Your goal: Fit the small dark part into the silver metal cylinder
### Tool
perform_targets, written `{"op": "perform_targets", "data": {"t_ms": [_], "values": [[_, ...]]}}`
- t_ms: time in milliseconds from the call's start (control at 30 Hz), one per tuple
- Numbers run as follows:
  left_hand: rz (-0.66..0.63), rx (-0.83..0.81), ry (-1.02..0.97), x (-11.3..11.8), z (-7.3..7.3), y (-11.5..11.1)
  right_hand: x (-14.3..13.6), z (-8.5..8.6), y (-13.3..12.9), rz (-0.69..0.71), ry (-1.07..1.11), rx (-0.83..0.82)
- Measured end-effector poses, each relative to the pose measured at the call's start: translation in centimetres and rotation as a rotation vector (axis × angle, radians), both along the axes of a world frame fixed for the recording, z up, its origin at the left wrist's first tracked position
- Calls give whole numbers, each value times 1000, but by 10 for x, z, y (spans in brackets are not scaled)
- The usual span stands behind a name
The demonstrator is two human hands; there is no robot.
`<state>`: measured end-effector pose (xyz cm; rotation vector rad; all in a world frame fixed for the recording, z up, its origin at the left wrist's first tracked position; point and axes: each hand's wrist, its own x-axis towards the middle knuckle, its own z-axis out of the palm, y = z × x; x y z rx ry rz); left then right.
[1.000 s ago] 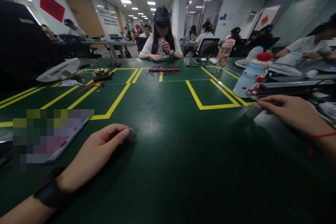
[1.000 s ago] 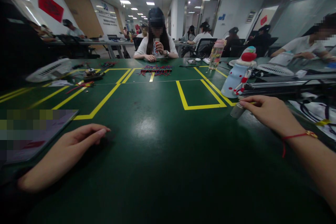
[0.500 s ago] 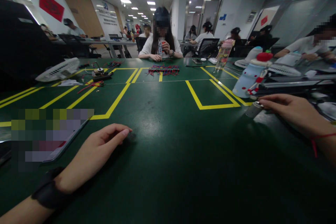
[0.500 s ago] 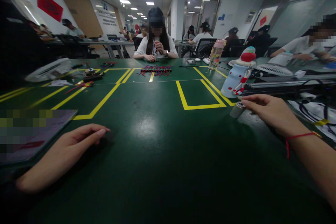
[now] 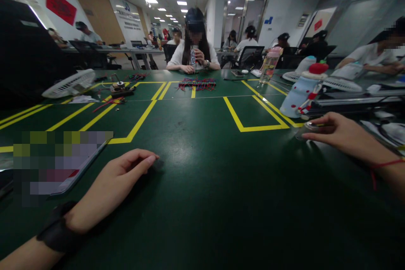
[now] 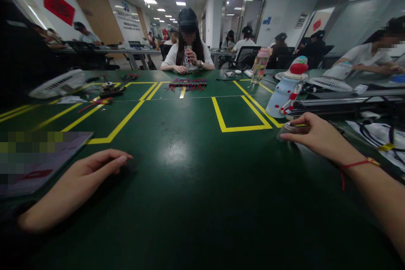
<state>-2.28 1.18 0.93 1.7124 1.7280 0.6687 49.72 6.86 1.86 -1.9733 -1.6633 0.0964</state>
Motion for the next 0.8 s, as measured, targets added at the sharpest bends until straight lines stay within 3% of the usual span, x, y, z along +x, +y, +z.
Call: {"op": "perform_targets", "data": {"t_ms": [100,233,367,467,567,667,800], "values": [[4,16,5,2,2,-1,4,-4,3,2,34,-105],[7,0,21,2,2,-1,4,-2,2,-28,-32,-99],[-4,0,18,3,1,0,-15,-5,-3,10,-49,33],[-3,2,20,5,1,1,-60,-10,-9,163,123,149],[-18,9,25,3,-3,2,-125,-15,-21,490,279,145],[-44,38,39,-2,-9,5,-185,-18,-34,764,274,160],[-91,73,81,-7,-16,7,-226,-27,-42,903,280,113]]}}
